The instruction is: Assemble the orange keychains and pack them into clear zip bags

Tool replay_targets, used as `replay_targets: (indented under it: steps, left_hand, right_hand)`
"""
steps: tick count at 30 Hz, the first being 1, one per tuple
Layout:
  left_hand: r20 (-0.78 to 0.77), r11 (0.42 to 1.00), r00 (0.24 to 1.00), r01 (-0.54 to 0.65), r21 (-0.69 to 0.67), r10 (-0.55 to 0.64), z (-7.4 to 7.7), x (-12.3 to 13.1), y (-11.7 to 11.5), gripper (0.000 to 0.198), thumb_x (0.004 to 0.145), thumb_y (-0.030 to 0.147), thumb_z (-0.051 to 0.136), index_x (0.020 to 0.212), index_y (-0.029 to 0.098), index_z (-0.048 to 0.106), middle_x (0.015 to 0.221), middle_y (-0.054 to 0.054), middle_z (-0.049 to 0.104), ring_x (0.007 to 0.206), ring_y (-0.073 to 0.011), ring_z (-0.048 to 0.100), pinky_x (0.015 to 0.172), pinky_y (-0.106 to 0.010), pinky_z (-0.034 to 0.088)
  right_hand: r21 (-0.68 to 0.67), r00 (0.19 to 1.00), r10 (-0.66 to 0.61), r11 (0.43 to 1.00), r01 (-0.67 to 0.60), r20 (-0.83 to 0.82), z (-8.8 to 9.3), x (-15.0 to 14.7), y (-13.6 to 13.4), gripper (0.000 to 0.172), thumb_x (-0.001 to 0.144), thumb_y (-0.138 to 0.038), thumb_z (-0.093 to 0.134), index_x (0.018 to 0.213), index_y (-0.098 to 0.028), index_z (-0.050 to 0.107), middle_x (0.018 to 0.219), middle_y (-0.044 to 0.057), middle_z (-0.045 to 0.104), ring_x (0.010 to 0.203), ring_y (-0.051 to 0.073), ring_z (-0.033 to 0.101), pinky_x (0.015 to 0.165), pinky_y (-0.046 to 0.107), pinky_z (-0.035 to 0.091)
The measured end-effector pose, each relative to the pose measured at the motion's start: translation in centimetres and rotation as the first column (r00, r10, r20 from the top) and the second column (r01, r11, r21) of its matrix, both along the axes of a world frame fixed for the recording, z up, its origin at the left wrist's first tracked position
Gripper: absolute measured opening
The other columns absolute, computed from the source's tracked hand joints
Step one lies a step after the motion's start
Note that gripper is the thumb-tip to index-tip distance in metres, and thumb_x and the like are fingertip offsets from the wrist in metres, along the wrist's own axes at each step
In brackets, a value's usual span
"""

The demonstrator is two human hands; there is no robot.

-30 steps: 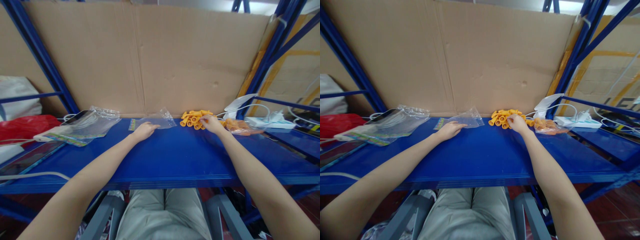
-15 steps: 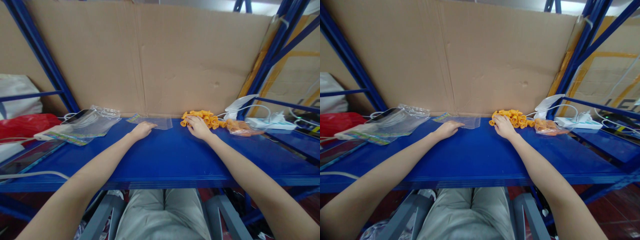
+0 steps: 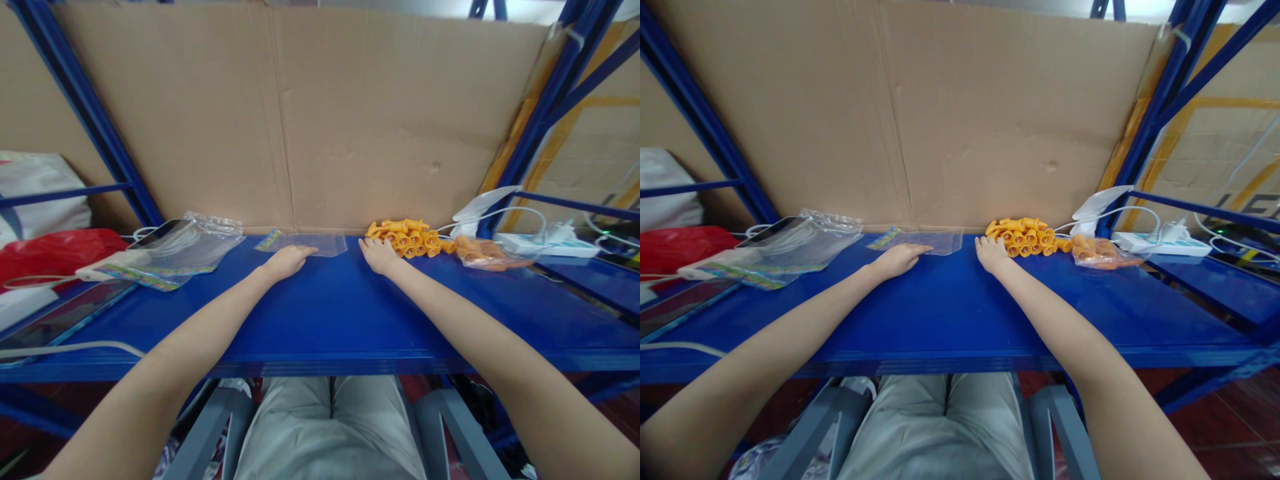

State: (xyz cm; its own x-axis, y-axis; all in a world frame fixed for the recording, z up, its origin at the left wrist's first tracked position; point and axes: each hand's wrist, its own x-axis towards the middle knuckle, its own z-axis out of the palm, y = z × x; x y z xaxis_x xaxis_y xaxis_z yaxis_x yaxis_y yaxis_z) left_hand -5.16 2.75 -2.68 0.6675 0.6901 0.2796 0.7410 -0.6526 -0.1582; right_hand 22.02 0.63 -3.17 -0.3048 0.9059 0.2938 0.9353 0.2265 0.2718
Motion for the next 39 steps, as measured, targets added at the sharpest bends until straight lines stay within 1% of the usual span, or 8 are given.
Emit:
replay_targets:
  steps: [3, 7, 14, 19, 25, 28, 35, 39]
  left_hand:
    - [-0.001, 1.0, 1.0, 0.009, -0.011, -0.009, 0.0, 0.0, -0.1, 0.058, 0.084, 0.004, 0.038, 0.138, 0.015, 0.055, 0.135, -0.01, 0.063, 0.123, -0.0199, 0.061, 0.105, -0.033, 0.047]
    - [0.029, 1.0, 0.999, 0.023, -0.018, -0.023, -0.2, -0.2, 0.2, 0.06, 0.083, 0.004, 0.039, 0.139, 0.019, 0.054, 0.137, -0.006, 0.062, 0.125, -0.0175, 0.06, 0.106, -0.031, 0.046]
    - [0.057, 0.993, 0.998, -0.02, -0.118, 0.027, -0.2, -0.4, 0.4, 0.062, 0.081, 0.003, 0.036, 0.137, 0.018, 0.057, 0.137, -0.004, 0.061, 0.126, -0.0163, 0.058, 0.109, -0.029, 0.043]
    - [-0.021, 0.963, 0.997, -0.076, -0.26, 0.073, 0.5, 0.0, -0.2, 0.063, 0.084, 0.006, 0.035, 0.141, 0.021, 0.054, 0.142, -0.001, 0.056, 0.132, -0.0147, 0.052, 0.113, -0.027, 0.037]
    - [-0.109, 0.871, 0.986, -0.161, -0.463, 0.124, 1.5, 0.8, -1.3, 0.056, 0.098, 0.039, 0.033, 0.153, 0.029, 0.033, 0.161, -0.006, 0.022, 0.148, -0.0265, 0.026, 0.12, -0.046, 0.022]
    - [-0.157, 0.839, 0.979, -0.196, -0.508, 0.133, 1.7, 1.0, -1.6, 0.058, 0.1, 0.045, 0.026, 0.156, 0.029, 0.023, 0.163, -0.01, 0.009, 0.151, -0.0288, 0.014, 0.119, -0.053, 0.016]
    - [-0.169, 0.832, 0.978, -0.191, -0.521, 0.119, 1.2, 0.9, -1.3, 0.059, 0.1, 0.049, 0.019, 0.157, 0.033, 0.018, 0.165, -0.008, 0.005, 0.152, -0.0291, 0.007, 0.117, -0.061, 0.015]
    - [-0.174, 0.834, 0.979, -0.186, -0.519, 0.11, 1.4, 0.9, -1.4, 0.058, 0.1, 0.048, 0.018, 0.157, 0.034, 0.019, 0.165, -0.005, 0.003, 0.152, -0.0319, 0.006, 0.116, -0.063, 0.015]
  right_hand:
    - [0.014, 0.998, -0.057, 0.998, 0.056, 0.039, 0.6, -1.7, -0.3, 0.058, 0.087, -0.002, 0.028, 0.136, -0.011, 0.057, 0.124, 0.025, 0.063, 0.117, 0.037, 0.058, 0.092, 0.054, 0.045]
    - [0.001, 0.995, -0.094, 0.996, 0.094, 0.035, 0.9, -2.3, -1.2, 0.052, 0.088, -0.003, 0.028, 0.123, -0.012, 0.065, 0.123, 0.023, 0.062, 0.109, 0.036, 0.062, 0.087, 0.048, 0.043]
    - [0.0, 0.987, -0.143, 0.99, 0.143, -0.076, 1.3, -1.7, -2.4, 0.044, 0.091, -0.009, 0.033, 0.129, -0.008, 0.057, 0.128, 0.024, 0.058, 0.112, 0.034, 0.061, 0.094, 0.045, 0.042]
    - [-0.051, 0.966, -0.13, 0.991, 0.122, -0.225, 1.7, -2.1, -2.5, 0.043, 0.09, -0.01, 0.041, 0.132, -0.007, 0.049, 0.129, 0.023, 0.055, 0.117, 0.031, 0.059, 0.095, 0.039, 0.047]
    - [-0.109, 0.914, -0.167, 0.985, 0.136, -0.37, 2.0, -1.1, -2.1, 0.039, 0.088, -0.012, 0.051, 0.127, -0.006, 0.052, 0.132, 0.022, 0.056, 0.122, 0.029, 0.058, 0.101, 0.035, 0.046]
    - [-0.165, 0.899, -0.206, 0.974, 0.153, -0.386, 2.0, -0.3, -1.8, 0.042, 0.089, -0.015, 0.052, 0.129, -0.005, 0.052, 0.128, 0.023, 0.062, 0.119, 0.029, 0.061, 0.1, 0.035, 0.047]
    - [-0.209, 0.891, -0.26, 0.959, 0.193, -0.371, 2.3, 1.0, -1.1, 0.031, 0.089, -0.023, 0.054, 0.112, -0.009, 0.069, 0.109, 0.021, 0.072, 0.105, 0.03, 0.069, 0.086, 0.034, 0.052]
    - [-0.08, 0.877, -0.171, 0.985, 0.151, -0.45, 2.5, 1.6, -0.7, 0.024, 0.086, -0.02, 0.055, 0.098, -0.011, 0.074, 0.097, 0.018, 0.075, 0.094, 0.028, 0.071, 0.081, 0.033, 0.054]
